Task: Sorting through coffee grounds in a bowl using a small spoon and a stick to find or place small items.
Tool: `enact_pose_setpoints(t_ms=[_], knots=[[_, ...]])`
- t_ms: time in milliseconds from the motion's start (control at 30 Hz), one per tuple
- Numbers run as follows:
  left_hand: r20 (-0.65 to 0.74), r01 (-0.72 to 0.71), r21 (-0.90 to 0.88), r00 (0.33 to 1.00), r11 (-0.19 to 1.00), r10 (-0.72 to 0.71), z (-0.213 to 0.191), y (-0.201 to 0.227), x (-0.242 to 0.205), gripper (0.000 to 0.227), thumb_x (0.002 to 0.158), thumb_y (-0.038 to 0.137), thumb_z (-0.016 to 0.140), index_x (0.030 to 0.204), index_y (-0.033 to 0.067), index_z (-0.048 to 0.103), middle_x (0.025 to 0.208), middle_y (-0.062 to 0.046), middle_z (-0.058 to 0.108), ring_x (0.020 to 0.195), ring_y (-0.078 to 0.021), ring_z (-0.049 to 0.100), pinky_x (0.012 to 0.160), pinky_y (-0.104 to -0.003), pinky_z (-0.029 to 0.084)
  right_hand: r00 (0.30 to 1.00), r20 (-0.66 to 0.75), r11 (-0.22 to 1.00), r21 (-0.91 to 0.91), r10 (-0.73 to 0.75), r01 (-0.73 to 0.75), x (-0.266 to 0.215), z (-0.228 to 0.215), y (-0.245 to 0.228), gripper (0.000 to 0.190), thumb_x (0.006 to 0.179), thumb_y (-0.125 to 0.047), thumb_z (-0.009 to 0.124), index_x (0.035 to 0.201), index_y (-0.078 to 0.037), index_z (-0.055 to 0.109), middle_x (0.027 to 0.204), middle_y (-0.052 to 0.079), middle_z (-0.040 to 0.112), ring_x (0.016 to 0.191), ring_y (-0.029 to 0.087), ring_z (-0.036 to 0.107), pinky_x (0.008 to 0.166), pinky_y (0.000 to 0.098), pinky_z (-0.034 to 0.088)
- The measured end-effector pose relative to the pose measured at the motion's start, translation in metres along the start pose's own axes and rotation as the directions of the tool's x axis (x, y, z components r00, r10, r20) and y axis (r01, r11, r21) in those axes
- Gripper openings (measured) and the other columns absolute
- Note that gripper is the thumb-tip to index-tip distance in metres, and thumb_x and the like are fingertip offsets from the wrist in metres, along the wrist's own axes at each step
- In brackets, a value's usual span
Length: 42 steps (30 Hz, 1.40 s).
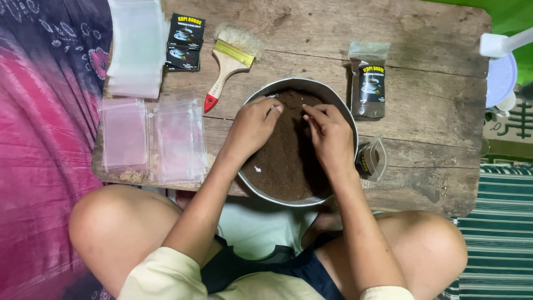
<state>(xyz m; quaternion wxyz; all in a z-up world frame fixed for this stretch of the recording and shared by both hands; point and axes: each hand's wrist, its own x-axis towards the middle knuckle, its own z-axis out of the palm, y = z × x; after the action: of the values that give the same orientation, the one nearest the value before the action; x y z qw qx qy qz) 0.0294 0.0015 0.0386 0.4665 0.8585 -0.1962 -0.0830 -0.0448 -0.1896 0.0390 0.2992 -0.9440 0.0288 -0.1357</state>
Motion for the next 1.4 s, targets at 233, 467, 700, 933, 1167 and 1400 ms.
enact_pose_setpoints(t_ms=[233, 467, 700, 933, 1167, 1400], knots=[[0.144, -0.195, 0.231, 0.976, 0.953, 0.165, 0.029, -0.024, -0.018, 0.021, 0.093, 0.019, 0.067, 0.108, 0.0101, 0.079, 0.101, -0.014, 0.070, 0.099, -0.0348, 0.064, 0.087, -0.045, 0.055, 0.995, 0.102, 0.998, -0.052, -0.013, 0.018, -0.014, 0.010, 0.010, 0.022, 0.100, -0.017, 0.066, 0.117, -0.018, 0.079, 0.104, 0.007, 0.075, 0.095, 0.034, 0.073, 0.076, 0.0467, 0.061], [0.186, -0.127, 0.258, 0.979, 0.958, 0.079, -0.009, -0.008, -0.049, 0.024, 0.096, 0.021, 0.059, 0.102, 0.0076, 0.079, 0.090, -0.017, 0.071, 0.092, -0.0378, 0.066, 0.084, -0.048, 0.054, 0.978, 0.207, 0.997, -0.079, -0.007, 0.024, -0.046, -0.018, 0.010, 0.023, 0.098, -0.020, 0.066, 0.118, -0.021, 0.078, 0.101, 0.006, 0.073, 0.096, 0.034, 0.073, 0.078, 0.0465, 0.061], [0.271, -0.219, 0.330, 0.954, 0.918, 0.130, 0.045, -0.018, -0.070, 0.026, 0.091, 0.024, 0.057, 0.086, 0.0065, 0.075, 0.081, -0.016, 0.072, 0.085, -0.0378, 0.069, 0.079, -0.050, 0.055, 0.972, 0.235, 0.999, -0.050, 0.023, -0.011, -0.068, -0.014, 0.013, 0.021, 0.100, -0.021, 0.063, 0.116, -0.019, 0.076, 0.094, 0.010, 0.072, 0.094, 0.035, 0.073, 0.078, 0.0472, 0.060], [0.126, -0.246, 0.495, 0.969, 0.833, 0.211, 0.023, 0.005, -0.070, 0.022, 0.094, 0.021, 0.054, 0.085, 0.0105, 0.071, 0.079, -0.010, 0.066, 0.084, -0.0314, 0.066, 0.077, -0.044, 0.050, 0.958, 0.284, 0.981, -0.196, 0.048, 0.008, -0.076, -0.014, 0.013, 0.018, 0.098, -0.022, 0.064, 0.108, -0.011, 0.074, 0.090, 0.013, 0.070, 0.088, 0.038, 0.072, 0.074, 0.0508, 0.060], [0.236, -0.235, 0.336, 0.958, 0.912, 0.160, 0.036, -0.018, -0.064, 0.025, 0.096, 0.018, 0.053, 0.085, 0.0071, 0.072, 0.082, -0.015, 0.070, 0.087, -0.0375, 0.068, 0.077, -0.049, 0.053, 0.942, 0.309, 0.982, -0.172, 0.129, -0.078, -0.070, -0.026, -0.002, 0.018, 0.099, -0.027, 0.060, 0.108, -0.017, 0.072, 0.090, 0.010, 0.071, 0.091, 0.036, 0.073, 0.073, 0.0506, 0.059], [0.125, -0.262, 0.401, 0.965, 0.878, 0.231, 0.029, -0.024, -0.042, 0.020, 0.095, 0.015, 0.058, 0.096, 0.0090, 0.077, 0.083, -0.010, 0.069, 0.086, -0.0320, 0.069, 0.077, -0.042, 0.054, 0.971, 0.224, 0.989, -0.137, 0.086, -0.056, -0.063, -0.017, -0.010, 0.019, 0.101, -0.024, 0.061, 0.112, -0.018, 0.075, 0.095, 0.009, 0.072, 0.092, 0.036, 0.073, 0.075, 0.0501, 0.060]])
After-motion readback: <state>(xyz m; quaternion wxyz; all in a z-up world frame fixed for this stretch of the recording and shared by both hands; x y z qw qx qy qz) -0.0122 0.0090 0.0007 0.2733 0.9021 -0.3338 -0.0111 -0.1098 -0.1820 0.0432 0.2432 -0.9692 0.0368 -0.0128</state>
